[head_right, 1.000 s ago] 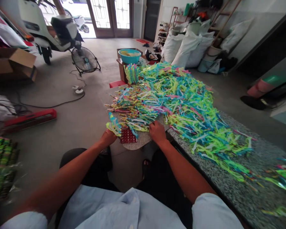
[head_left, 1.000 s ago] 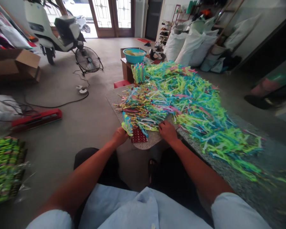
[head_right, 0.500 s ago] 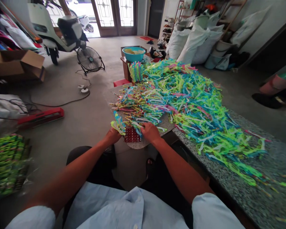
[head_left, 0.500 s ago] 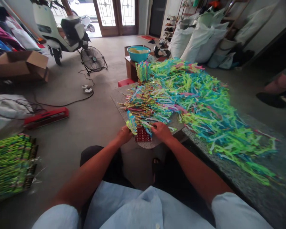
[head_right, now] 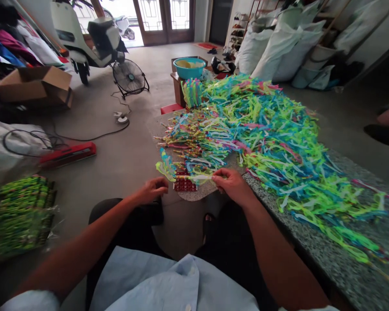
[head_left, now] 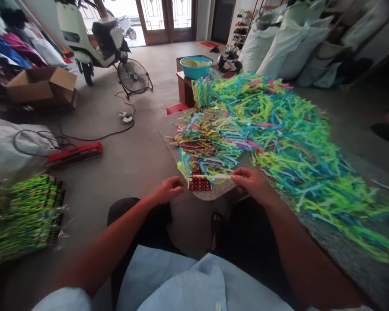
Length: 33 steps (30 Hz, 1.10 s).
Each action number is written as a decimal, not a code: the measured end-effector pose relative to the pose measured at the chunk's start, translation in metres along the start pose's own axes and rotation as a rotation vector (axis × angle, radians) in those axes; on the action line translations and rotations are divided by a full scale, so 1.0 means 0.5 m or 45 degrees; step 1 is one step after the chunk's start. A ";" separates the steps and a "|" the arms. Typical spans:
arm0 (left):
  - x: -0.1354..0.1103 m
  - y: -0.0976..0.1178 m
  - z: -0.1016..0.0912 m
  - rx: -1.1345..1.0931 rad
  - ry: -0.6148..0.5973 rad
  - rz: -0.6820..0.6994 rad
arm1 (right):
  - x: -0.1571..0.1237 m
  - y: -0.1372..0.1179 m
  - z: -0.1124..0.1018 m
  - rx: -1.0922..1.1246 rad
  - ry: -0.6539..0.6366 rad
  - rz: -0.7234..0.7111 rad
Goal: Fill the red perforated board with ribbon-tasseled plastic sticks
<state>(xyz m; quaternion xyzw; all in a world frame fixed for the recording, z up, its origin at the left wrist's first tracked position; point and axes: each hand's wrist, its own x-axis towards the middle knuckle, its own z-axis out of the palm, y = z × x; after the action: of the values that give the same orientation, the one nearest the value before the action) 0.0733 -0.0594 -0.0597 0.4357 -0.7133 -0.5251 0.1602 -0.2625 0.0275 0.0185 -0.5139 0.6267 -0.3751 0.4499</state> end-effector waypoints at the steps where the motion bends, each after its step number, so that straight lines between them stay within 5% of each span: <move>1: -0.019 0.011 0.004 -0.094 -0.110 -0.017 | -0.010 0.001 -0.005 0.007 -0.060 0.015; 4: -0.067 0.057 0.025 -0.160 -0.232 0.086 | -0.030 0.002 -0.002 0.022 -0.182 0.042; 8: -0.104 0.102 0.043 0.257 -0.178 0.296 | -0.040 -0.004 0.022 0.157 -0.243 0.061; 13: -0.115 0.068 0.045 0.244 -0.123 0.253 | -0.044 0.008 0.048 0.697 -0.398 0.072; 17: -0.114 0.040 0.064 0.015 -0.069 0.182 | -0.056 0.030 0.116 0.749 -0.562 0.039; 21: -0.112 0.054 0.081 -0.249 -0.348 0.174 | -0.072 0.025 0.196 0.553 -0.572 0.010; 25: -0.109 0.066 0.076 -0.545 -0.749 0.047 | -0.072 0.011 0.216 0.436 -0.589 -0.047; 30: -0.105 0.056 0.061 -0.743 -0.895 -0.038 | -0.059 0.005 0.206 0.405 -0.786 -0.093; 33: -0.092 0.043 0.050 -0.681 -0.889 -0.056 | -0.041 0.015 0.210 0.322 -0.723 -0.112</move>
<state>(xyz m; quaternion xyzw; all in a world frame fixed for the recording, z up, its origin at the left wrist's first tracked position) 0.0727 -0.0063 -0.0402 0.1903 -0.5542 -0.8103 0.0053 -0.1636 0.0483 -0.0179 -0.5647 0.4014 -0.3107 0.6507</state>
